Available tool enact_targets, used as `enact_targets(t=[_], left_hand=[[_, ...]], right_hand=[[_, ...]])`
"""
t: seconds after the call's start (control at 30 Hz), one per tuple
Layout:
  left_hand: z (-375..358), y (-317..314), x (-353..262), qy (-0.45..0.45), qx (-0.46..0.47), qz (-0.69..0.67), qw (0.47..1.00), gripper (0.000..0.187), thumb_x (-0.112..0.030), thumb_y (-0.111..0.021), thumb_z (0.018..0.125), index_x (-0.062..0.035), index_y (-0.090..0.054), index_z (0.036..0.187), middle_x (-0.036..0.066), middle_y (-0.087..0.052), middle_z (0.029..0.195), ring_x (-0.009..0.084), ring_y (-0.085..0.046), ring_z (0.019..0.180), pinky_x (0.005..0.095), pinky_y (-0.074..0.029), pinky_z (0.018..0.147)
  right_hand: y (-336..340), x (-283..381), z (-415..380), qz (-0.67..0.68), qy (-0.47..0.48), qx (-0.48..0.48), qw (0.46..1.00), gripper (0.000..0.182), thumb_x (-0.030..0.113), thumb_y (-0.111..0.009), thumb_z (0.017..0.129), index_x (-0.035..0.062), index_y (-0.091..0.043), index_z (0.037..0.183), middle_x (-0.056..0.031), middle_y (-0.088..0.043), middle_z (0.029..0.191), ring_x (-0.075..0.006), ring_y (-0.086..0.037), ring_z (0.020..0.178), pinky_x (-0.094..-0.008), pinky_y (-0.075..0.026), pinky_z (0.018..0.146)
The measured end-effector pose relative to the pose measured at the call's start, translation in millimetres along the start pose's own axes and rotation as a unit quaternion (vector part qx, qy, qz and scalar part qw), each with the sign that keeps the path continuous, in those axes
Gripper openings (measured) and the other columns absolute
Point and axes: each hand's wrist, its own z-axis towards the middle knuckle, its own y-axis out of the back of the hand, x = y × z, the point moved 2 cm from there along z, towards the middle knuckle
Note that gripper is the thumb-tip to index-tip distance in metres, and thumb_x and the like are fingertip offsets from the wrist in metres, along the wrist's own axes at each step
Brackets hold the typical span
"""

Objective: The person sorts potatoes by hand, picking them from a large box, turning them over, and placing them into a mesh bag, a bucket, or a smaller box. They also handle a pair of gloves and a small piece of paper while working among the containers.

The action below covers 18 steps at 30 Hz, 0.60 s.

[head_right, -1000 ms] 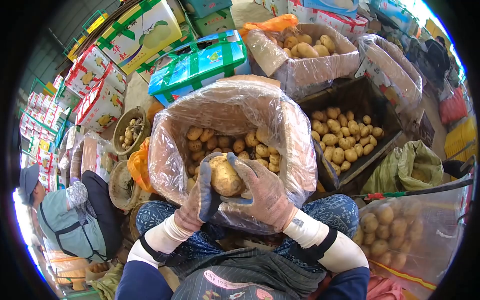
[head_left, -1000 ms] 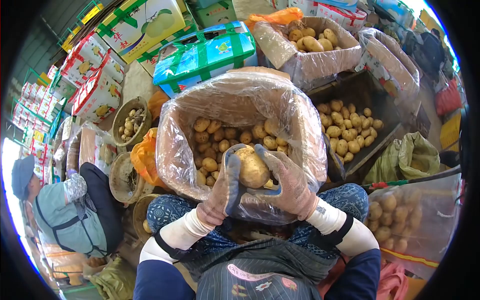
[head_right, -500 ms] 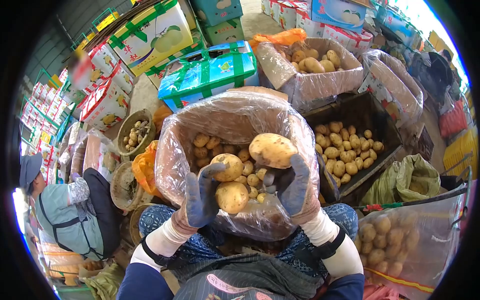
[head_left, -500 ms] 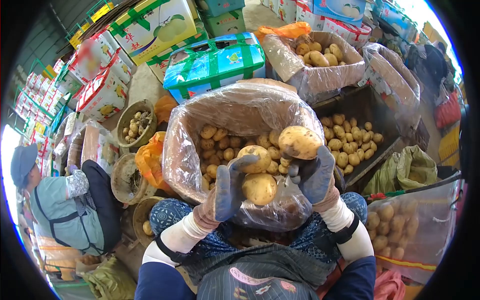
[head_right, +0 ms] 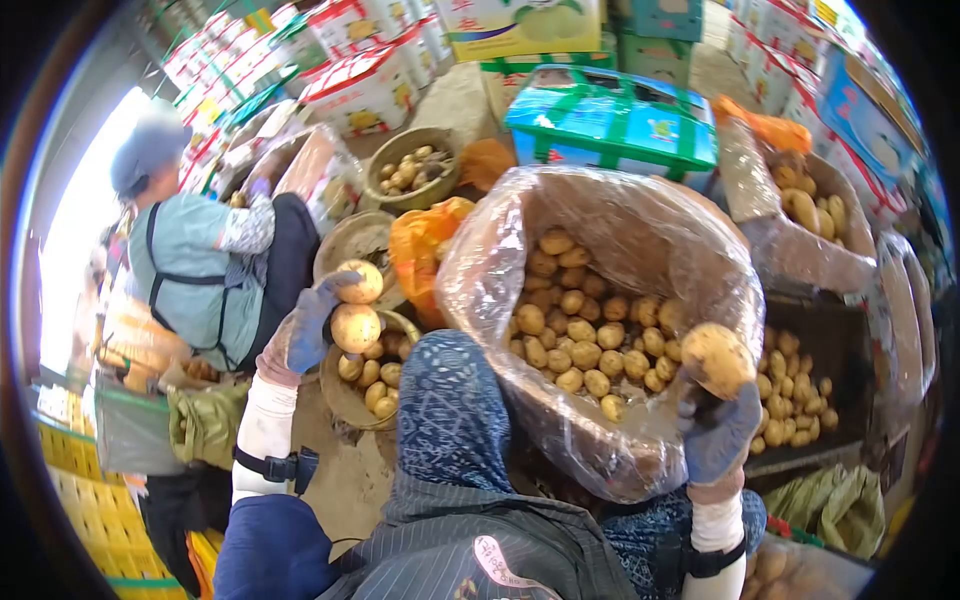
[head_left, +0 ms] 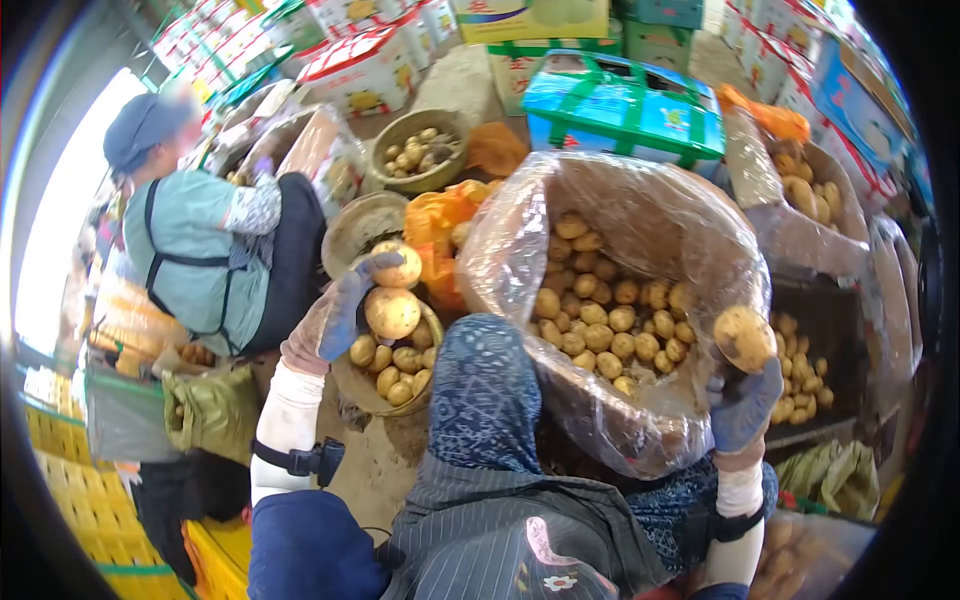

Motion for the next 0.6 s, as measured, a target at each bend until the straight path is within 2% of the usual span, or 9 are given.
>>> enact_targets(t=[0.03, 0.1, 0.13, 0.17, 0.23, 0.27, 0.37, 0.43, 0.6], left_hand=[[-13, 2, 23, 0.114, -0.029, -0.203, 0.972, 0.058, -0.05, -0.042, 0.102, -0.0036, -0.052, 0.135, 0.009, -0.054, 0.132, 0.0176, -0.048, 0.126, 0.0322, -0.037, 0.109], [-34, 17, 64, 0.23, 0.056, -0.165, 0.957, 0.041, -0.036, -0.048, 0.103, -0.011, -0.055, 0.135, 0.006, -0.057, 0.129, 0.017, -0.055, 0.118, 0.0321, -0.054, 0.09], [-46, 17, 101, 0.138, 0.099, -0.073, 0.983, 0.043, -0.035, -0.05, 0.102, -0.012, -0.054, 0.138, 0.003, -0.06, 0.124, 0.0133, -0.057, 0.113, 0.0299, -0.057, 0.078], [-59, 10, 124, 0.306, 0.104, -0.2, 0.925, 0.048, -0.038, -0.052, 0.1, -0.0108, -0.051, 0.141, 0.002, -0.061, 0.121, 0.0129, -0.061, 0.103, 0.031, -0.058, 0.071], [-57, 6, 105, 0.459, 0.106, -0.043, 0.881, 0.056, -0.038, -0.066, 0.094, -0.0033, -0.056, 0.136, 0.01, -0.06, 0.129, 0.0135, -0.058, 0.107, 0.0312, -0.054, 0.086], [-56, 2, 122, 0.454, 0.107, -0.048, 0.883, 0.056, -0.038, -0.066, 0.094, -0.0033, -0.056, 0.136, 0.01, -0.06, 0.129, 0.0135, -0.058, 0.107, 0.0312, -0.054, 0.086], [-37, -6, 160, 0.354, -0.051, -0.2, 0.912, 0.062, -0.041, -0.068, 0.092, -0.0076, -0.05, 0.141, 0.012, -0.058, 0.129, 0.0158, -0.06, 0.1, 0.0347, -0.057, 0.08], [3, -26, 152, 0.356, -0.185, -0.376, 0.835, 0.069, -0.043, -0.068, 0.091, -0.0093, -0.043, 0.145, 0.013, -0.056, 0.129, 0.018, -0.062, 0.097, 0.0326, -0.055, 0.079], [85, -85, 175, 0.377, -0.174, -0.339, 0.845, 0.055, -0.04, -0.067, 0.091, -0.0086, -0.049, 0.132, 0.013, -0.058, 0.122, 0.0237, -0.064, 0.096, 0.0375, -0.055, 0.079]], right_hand=[[-2, -1, 0, -0.019, 0.012, -0.006, 1.0, 0.061, 0.059, -0.048, 0.093, 0.0114, -0.053, 0.13, -0.006, -0.065, 0.099, -0.011, -0.054, 0.069, -0.0211, -0.041, 0.054], [-3, -5, 2, -0.04, 0.007, -0.004, 0.999, 0.059, 0.059, -0.048, 0.094, 0.0112, -0.054, 0.129, -0.0065, -0.065, 0.099, -0.0109, -0.055, 0.069, -0.0211, -0.041, 0.054], [-3, -6, 3, -0.058, 0.007, -0.011, 0.998, 0.058, 0.058, -0.048, 0.094, 0.0109, -0.054, 0.128, -0.0071, -0.066, 0.099, -0.0109, -0.055, 0.069, -0.0211, -0.042, 0.053], [-2, -6, 5, -0.063, 0.007, -0.007, 0.998, 0.058, 0.058, -0.048, 0.094, 0.0109, -0.054, 0.128, -0.0071, -0.066, 0.099, -0.0109, -0.055, 0.069, -0.0211, -0.042, 0.053], [-1, -7, 11, -0.101, -0.011, 0.046, 0.994, 0.057, 0.056, -0.049, 0.095, 0.0091, -0.054, 0.127, -0.0069, -0.066, 0.098, -0.0117, -0.055, 0.069, -0.021, -0.043, 0.054], [3, -11, 16, -0.123, 0.001, 0.031, 0.992, 0.058, 0.056, -0.05, 0.095, 0.0076, -0.055, 0.125, -0.007, -0.066, 0.098, -0.0127, -0.057, 0.07, -0.0223, -0.044, 0.054], [-1, -18, 30, -0.143, -0.013, 0.039, 0.989, 0.057, 0.055, -0.05, 0.095, 0.0072, -0.055, 0.125, -0.0071, -0.066, 0.098, -0.0137, -0.058, 0.072, -0.0237, -0.044, 0.054], [-10, -26, 42, -0.146, -0.022, 0.026, 0.989, 0.055, 0.054, -0.05, 0.096, 0.0069, -0.055, 0.124, -0.0063, -0.066, 0.097, -0.0142, -0.058, 0.073, -0.0246, -0.045, 0.055], [-90, -42, 76, -0.234, -0.015, 0.112, 0.965, 0.058, 0.052, -0.052, 0.096, 0.0034, -0.055, 0.128, -0.0081, -0.067, 0.104, -0.0146, -0.062, 0.078, -0.0265, -0.048, 0.062]])
